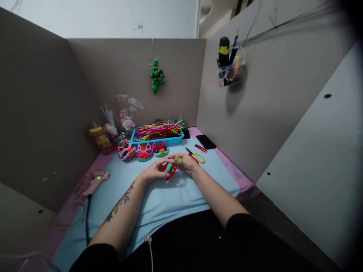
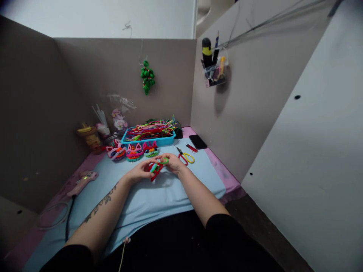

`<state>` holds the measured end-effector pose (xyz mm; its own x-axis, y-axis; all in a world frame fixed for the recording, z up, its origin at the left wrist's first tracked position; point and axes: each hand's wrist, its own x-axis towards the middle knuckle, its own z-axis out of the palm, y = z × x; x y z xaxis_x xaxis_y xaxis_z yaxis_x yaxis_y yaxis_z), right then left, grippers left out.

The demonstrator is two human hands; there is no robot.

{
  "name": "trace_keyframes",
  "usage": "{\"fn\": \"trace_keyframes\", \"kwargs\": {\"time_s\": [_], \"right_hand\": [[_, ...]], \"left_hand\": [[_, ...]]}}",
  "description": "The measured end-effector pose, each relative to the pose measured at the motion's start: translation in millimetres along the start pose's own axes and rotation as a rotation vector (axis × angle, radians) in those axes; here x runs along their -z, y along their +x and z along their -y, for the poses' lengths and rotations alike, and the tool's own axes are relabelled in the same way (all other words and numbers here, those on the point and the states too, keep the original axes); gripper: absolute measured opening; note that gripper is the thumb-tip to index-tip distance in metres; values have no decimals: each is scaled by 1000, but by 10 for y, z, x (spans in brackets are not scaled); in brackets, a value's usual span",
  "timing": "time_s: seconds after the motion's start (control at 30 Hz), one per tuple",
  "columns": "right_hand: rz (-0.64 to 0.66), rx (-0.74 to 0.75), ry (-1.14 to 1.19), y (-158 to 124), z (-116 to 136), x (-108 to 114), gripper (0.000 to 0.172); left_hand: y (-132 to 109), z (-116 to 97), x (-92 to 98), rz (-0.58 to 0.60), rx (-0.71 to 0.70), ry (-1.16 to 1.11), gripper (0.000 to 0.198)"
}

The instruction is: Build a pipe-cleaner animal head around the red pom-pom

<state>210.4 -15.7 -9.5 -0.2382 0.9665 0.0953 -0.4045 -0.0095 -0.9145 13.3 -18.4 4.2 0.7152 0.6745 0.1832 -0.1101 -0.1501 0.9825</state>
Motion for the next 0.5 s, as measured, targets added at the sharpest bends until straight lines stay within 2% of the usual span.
{"fn": "trace_keyframes", "kwargs": {"time_s": [0.1, 0.3, 0.5], "right_hand": [[-5, -20, 43, 21, -22, 36, 36], [-52, -57, 36, 23, 33, 111, 31], [-115, 73, 2, 27, 84, 96, 33]], "left_hand": [[-3, -4, 1, -27, -25, 8, 50], [-4, 24, 3, -88, 31, -36, 58], [-5, 18, -3, -93, 27, -39, 56]]}}
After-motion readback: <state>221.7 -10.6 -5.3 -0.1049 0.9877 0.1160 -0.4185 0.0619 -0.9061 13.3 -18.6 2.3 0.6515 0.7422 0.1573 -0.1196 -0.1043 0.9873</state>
